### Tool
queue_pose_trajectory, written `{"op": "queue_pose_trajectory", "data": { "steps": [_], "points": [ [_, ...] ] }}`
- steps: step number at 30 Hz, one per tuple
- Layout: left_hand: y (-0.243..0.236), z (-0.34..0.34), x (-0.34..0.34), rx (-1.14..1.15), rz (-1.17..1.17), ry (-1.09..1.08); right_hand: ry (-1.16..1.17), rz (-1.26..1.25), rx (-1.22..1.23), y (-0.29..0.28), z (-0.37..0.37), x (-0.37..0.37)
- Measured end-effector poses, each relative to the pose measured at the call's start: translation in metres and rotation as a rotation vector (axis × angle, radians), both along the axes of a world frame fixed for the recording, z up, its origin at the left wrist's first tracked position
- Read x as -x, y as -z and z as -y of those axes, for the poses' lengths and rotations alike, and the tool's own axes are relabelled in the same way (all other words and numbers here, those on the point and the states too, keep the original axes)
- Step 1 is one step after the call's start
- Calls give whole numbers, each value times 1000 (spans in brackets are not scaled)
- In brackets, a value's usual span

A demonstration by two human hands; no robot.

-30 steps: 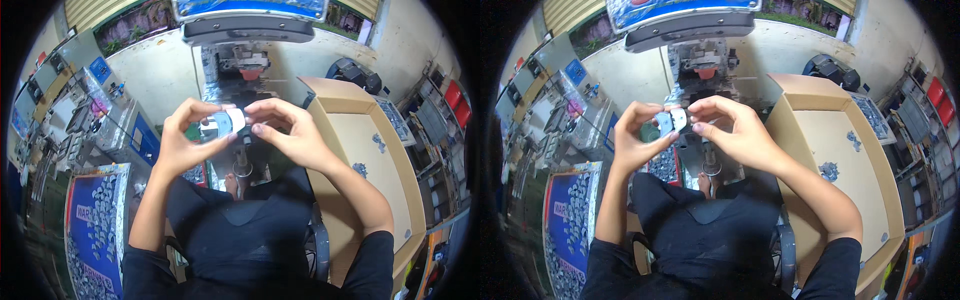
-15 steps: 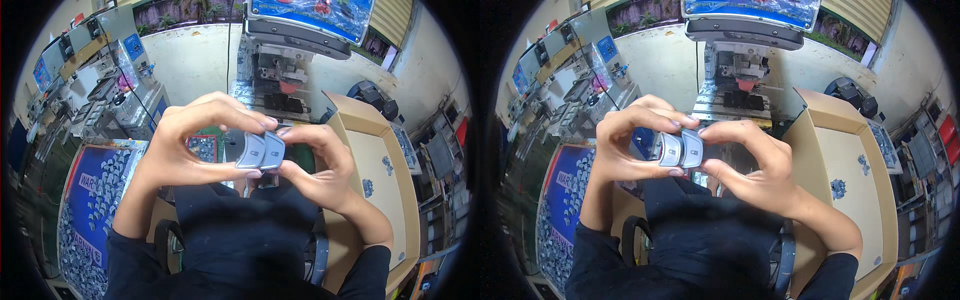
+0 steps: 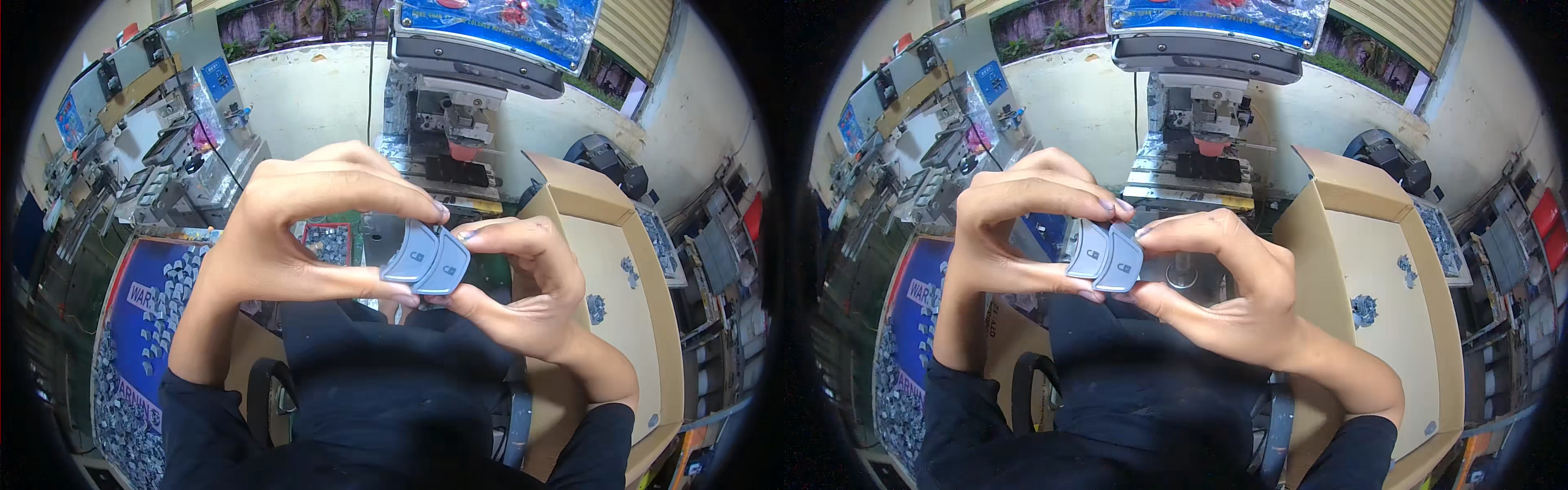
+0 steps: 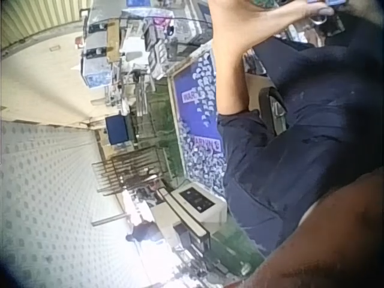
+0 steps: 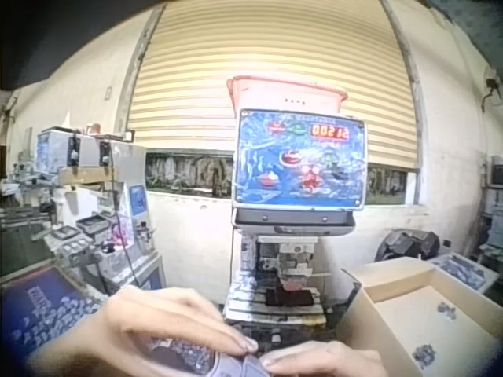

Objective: The recorder is using a pad printing machine to apply a logo or symbol to plastic components, specifically what looks like lock buttons.

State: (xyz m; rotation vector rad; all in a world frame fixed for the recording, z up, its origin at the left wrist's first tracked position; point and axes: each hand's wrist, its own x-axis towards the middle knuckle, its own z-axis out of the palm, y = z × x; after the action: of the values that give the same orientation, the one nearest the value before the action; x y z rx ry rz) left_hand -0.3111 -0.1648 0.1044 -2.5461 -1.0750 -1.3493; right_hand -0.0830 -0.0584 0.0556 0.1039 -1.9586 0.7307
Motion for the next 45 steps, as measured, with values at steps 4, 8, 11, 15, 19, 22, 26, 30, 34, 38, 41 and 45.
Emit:
{"op": "queue_pose_trajectory", "data": {
  "steps": [4,8,11,15,19,22,26,30,34,38,41,45],
  "points": [
    [-4,4,-4,4,-3,-9,4,-31,-50,-2,2,0],
    [-8,7,-3,-18,-41,-8,-18,-29,-41,-1,2,2],
    [-9,8,-4,-18,-38,-9,-33,-40,-74,-1,2,3],
    [-9,8,-4,-18,-47,8,-48,-38,-62,0,2,2],
    [-10,10,-6,5,-33,1,-49,-45,-67,0,2,3],
    [-10,10,-7,14,-24,8,-54,-56,-72,0,3,3],
    [-7,8,-5,3,-15,14,-29,-25,-64,0,4,1],
    [-7,9,-6,18,-9,9,-26,-19,-61,1,4,0],
    [-5,8,-6,41,3,-3,-28,14,-48,4,2,2],
    [2,5,-2,65,-2,-6,-36,177,-99,3,2,-3],
    [16,2,-1,127,54,-4,4,236,-144,3,-2,-4],
    [39,6,4,202,129,-52,21,308,-147,4,-4,2]
  ]
}}
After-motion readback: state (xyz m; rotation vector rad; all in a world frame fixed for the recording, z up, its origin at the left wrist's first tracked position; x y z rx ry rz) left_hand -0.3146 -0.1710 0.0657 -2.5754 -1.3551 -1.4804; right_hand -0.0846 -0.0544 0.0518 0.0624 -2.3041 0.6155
